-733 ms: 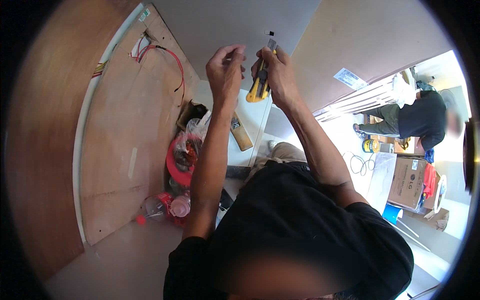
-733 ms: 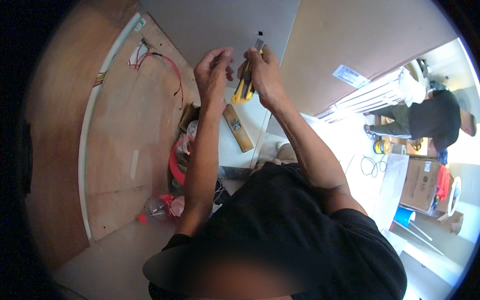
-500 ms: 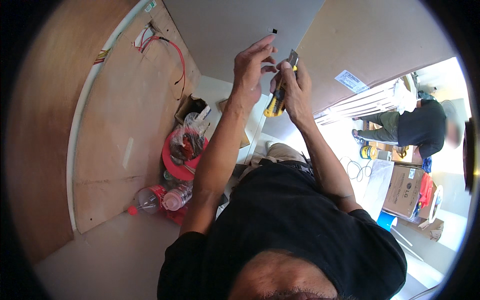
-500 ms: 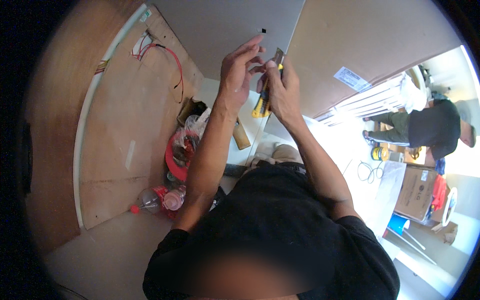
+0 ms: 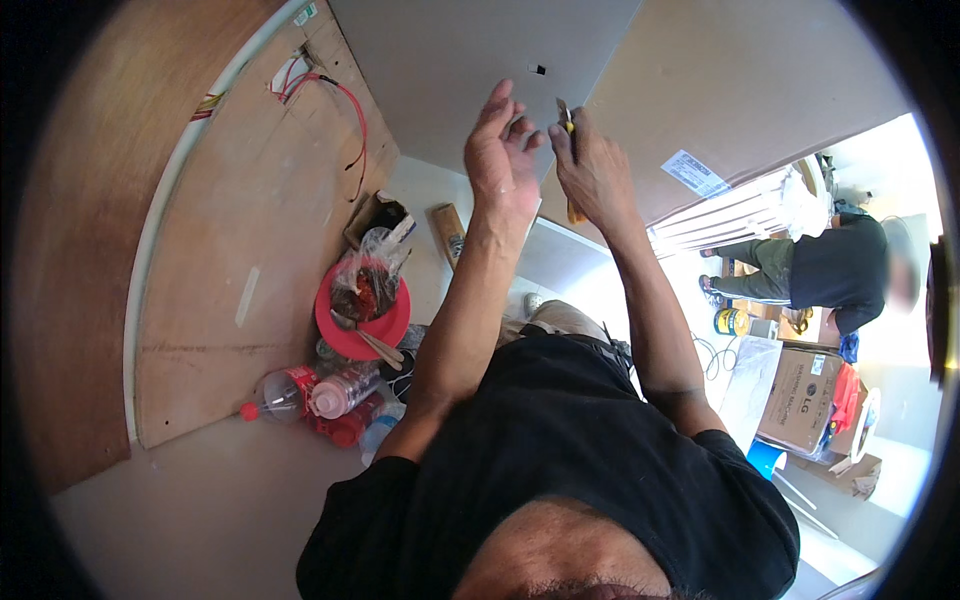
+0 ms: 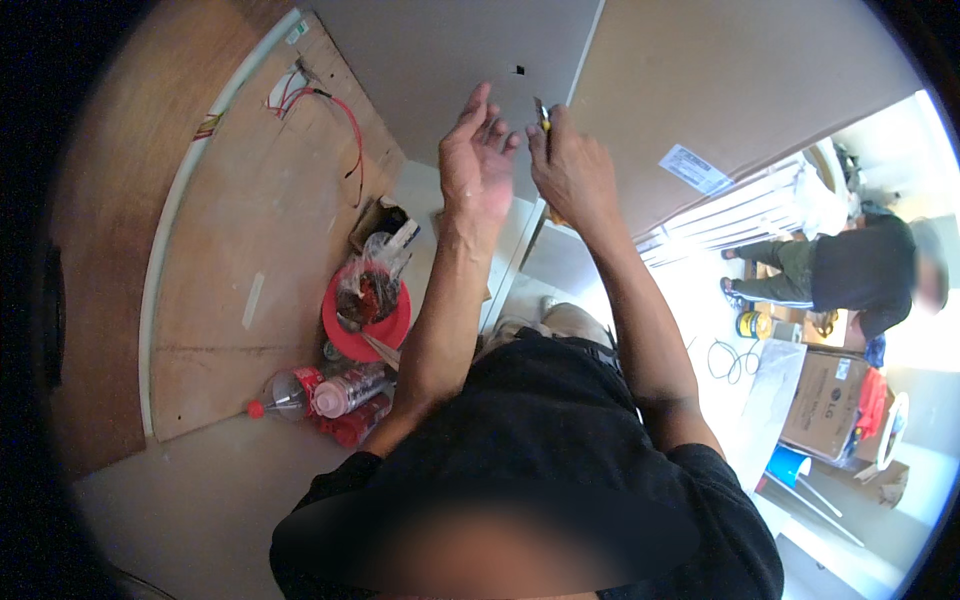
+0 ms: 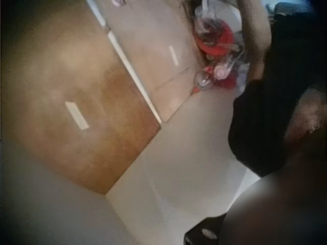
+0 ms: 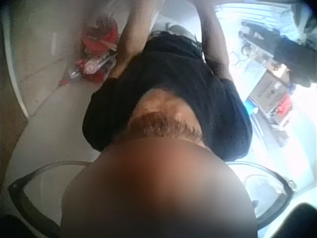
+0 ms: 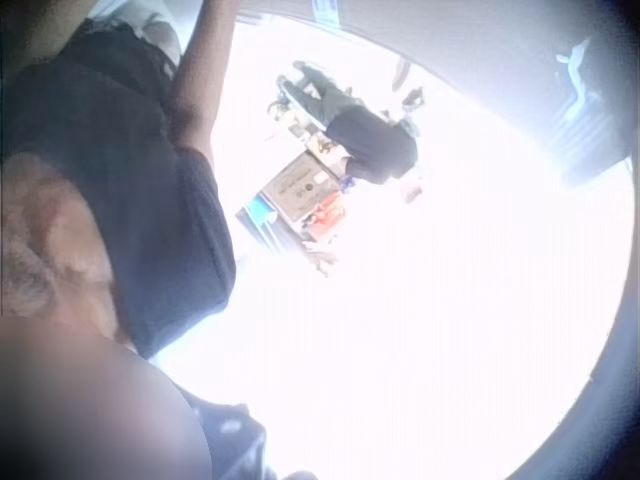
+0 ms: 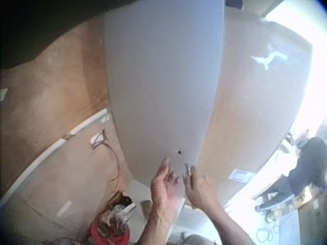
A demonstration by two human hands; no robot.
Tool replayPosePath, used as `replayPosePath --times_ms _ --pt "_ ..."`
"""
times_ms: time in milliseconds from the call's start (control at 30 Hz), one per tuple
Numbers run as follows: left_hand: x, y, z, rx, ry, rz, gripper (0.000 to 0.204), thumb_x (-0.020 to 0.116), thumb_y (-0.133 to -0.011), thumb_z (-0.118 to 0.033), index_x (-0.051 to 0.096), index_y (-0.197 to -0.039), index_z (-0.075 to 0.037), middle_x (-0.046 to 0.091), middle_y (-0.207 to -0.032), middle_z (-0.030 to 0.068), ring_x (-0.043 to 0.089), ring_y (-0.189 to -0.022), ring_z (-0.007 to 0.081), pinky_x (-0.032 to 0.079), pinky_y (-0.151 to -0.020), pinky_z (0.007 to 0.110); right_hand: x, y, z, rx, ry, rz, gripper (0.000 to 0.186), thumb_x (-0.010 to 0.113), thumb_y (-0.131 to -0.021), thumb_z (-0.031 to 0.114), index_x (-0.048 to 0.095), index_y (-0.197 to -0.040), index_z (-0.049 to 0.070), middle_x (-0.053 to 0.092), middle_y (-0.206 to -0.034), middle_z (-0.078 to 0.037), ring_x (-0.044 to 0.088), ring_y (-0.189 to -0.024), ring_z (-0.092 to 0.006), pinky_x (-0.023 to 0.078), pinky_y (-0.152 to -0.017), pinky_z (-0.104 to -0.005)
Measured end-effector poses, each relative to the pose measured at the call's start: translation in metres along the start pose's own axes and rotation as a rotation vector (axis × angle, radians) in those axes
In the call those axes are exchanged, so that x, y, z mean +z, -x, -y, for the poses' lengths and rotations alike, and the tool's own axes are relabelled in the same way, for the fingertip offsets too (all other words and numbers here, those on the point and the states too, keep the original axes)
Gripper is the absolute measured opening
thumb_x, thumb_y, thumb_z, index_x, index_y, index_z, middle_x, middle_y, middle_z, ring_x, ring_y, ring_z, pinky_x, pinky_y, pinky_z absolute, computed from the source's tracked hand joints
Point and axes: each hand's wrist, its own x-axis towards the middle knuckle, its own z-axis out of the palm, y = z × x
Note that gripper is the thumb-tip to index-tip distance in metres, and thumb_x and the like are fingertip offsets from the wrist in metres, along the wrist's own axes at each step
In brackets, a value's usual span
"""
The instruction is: The person uses a utility knife to trim and clean the edge of a white cabinet or wall panel. They repeatedly scrape and remove small pieces of material along the seam, then wipe the surface with their hand.
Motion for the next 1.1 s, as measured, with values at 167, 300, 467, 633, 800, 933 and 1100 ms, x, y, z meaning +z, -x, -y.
replayPosePath --times_ms 167,300,467,633,800,933,1100 --pt "-0.018 0.003 -0.015 0.08 -0.187 -0.119 0.037 0.068 -0.108 -0.018 0.072 -0.144 -0.011 0.058 -0.114 0.0003 0.053 -0.101 0.0161 0.044 -0.095 0.039 0.005 -0.037 0.013 -0.011 0.134 0.013 0.052 0.059 -0.114 0.042 0.071 -0.104 -0.007 0.073 -0.077 -0.032 0.075 -0.079 -0.0538 0.059 -0.075 -0.0603" --pt "-0.029 0.001 -0.014 0.074 -0.156 -0.127 0.037 0.069 -0.108 -0.018 0.072 -0.143 -0.011 0.058 -0.113 -0.0002 0.053 -0.102 0.0163 0.043 -0.096 0.04 0.014 -0.047 0.016 0.068 0.146 -0.013 0.056 0.059 -0.113 0.044 0.075 -0.1 -0.008 0.074 -0.082 -0.035 0.076 -0.085 -0.0543 0.06 -0.078 -0.0594" --pt "-0.035 0.0 -0.014 0.064 -0.164 -0.151 0.037 0.069 -0.107 -0.018 0.072 -0.143 -0.01 0.059 -0.114 0.0001 0.053 -0.102 0.0162 0.043 -0.094 0.039 0.021 -0.051 0.018 0.134 0.07 0.003 0.057 0.06 -0.113 0.045 0.078 -0.101 -0.008 0.077 -0.084 -0.032 0.08 -0.091 -0.0488 0.062 -0.083 -0.0544" --pt "-0.031 -0.007 -0.018 0.071 -0.251 -0.13 0.033 0.069 -0.106 -0.017 0.075 -0.137 -0.006 0.064 -0.111 0.0027 0.057 -0.093 0.0163 0.049 -0.083 0.036 0.025 -0.051 0.008 0.263 -0.473 0.15 0.049 0.06 -0.116 0.045 0.075 -0.104 -0.001 0.075 -0.077 -0.013 0.071 -0.069 -0.022 0.057 -0.068 -0.0385" --pt "-0.019 -0.023 -0.018 0.022 -0.48 -0.07 0.03 0.071 -0.106 -0.019 0.078 -0.132 -0.004 0.074 -0.111 0.0069 0.066 -0.095 0.018 0.054 -0.081 0.036 0.025 -0.052 -0.013 0.167 -0.835 0.277 0.043 0.062 -0.117 0.043 0.072 -0.103 0.004 0.069 -0.074 -0.003 0.058 -0.061 -0.0119 0.047 -0.058 -0.0322" --pt "-0.009 -0.039 -0.014 0.034 -0.467 0.024 0.028 0.071 -0.106 -0.018 0.079 -0.129 -0.003 0.078 -0.109 0.0084 0.071 -0.093 0.0186 0.057 -0.077 0.034 0.021 -0.057 -0.017 0.122 -0.817 0.284 0.043 0.062 -0.117 0.042 0.07 -0.103 0.002 0.067 -0.072 -0.005 0.059 -0.062 -0.0147 0.049 -0.06 -0.0344" --pt "-0.011 -0.042 -0.009 0.132 -0.56 -0.06 0.024 0.074 -0.105 -0.014 0.08 -0.124 -0.002 0.079 -0.109 0.0081 0.072 -0.089 0.018 0.057 -0.074 0.032 0.017 -0.043 -0.004 0.021 -0.063 0.066 0.044 0.061 -0.116 0.039 0.071 -0.105 -0.002 0.072 -0.071 -0.017 0.074 -0.066 -0.0311 0.057 -0.066 -0.0428"
